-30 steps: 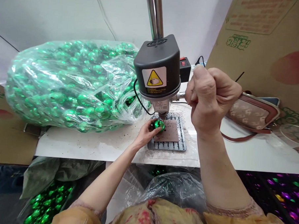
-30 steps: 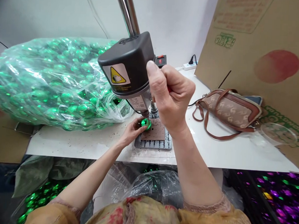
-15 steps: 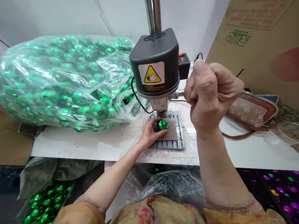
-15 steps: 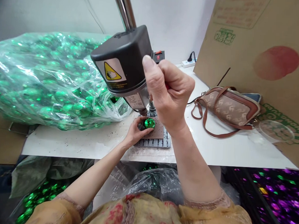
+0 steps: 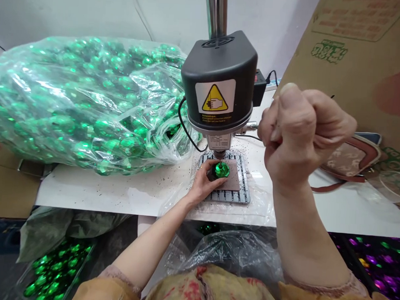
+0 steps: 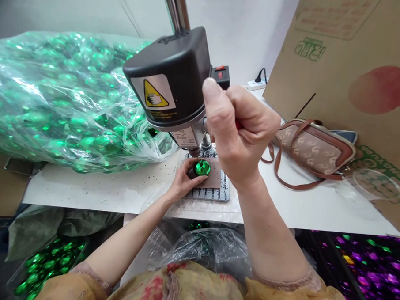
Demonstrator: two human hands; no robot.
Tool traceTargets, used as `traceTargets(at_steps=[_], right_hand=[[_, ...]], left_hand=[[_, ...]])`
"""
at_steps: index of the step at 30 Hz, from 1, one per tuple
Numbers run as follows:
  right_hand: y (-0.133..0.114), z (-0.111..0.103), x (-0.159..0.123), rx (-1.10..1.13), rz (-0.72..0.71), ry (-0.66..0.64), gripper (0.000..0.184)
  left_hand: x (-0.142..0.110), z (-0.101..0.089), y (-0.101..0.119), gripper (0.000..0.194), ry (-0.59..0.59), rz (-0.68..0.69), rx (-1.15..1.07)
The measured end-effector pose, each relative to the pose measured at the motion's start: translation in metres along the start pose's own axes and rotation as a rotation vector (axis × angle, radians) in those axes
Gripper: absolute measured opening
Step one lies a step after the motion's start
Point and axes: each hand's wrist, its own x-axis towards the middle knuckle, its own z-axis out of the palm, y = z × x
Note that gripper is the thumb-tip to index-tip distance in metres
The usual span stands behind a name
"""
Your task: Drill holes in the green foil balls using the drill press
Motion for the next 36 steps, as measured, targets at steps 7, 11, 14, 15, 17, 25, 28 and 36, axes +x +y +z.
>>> traceTargets(at_steps=[7,11,14,15,17,25,28,36], right_hand=[[0.005,-0.015,-0.022,-0.066,0.026,-0.046,0.055],[0.004,-0.021,-0.027,-0.133,-0.005,-0.019,0.053],[0.008,-0.019,-0.027,-0.088,-0.094,0.006,0.053],[0.009,-0.018,-0.027,-0.072,-0.105,0.017,0.053],[0.014,-0.017,-0.028,-0.034,-0.133,0.024,0.054],[0.026,-0.028,-0.036,0.053,-0.281,-0.057,0.051],[0.027,-0.030,-0.035,0.030,-0.344,-0.097,0.048],[0.031,-0.029,-0.036,-0.001,-0.373,-0.104,0.047]], left_hand=[[-0.001,0.001,0.002,0.053,0.016,-0.015,0.028],[-0.002,0.001,0.003,0.054,0.020,-0.024,0.017],[-0.002,0.001,0.004,0.054,0.020,-0.030,0.009],[-0.002,0.001,0.004,0.054,0.020,-0.030,0.011],[-0.002,0.001,0.004,0.054,0.021,-0.030,0.016],[-0.002,0.002,0.003,0.055,0.018,-0.033,-0.064],[-0.001,0.002,0.003,0.056,0.010,-0.035,-0.076],[0.000,0.002,0.001,0.056,0.000,-0.055,-0.144]])
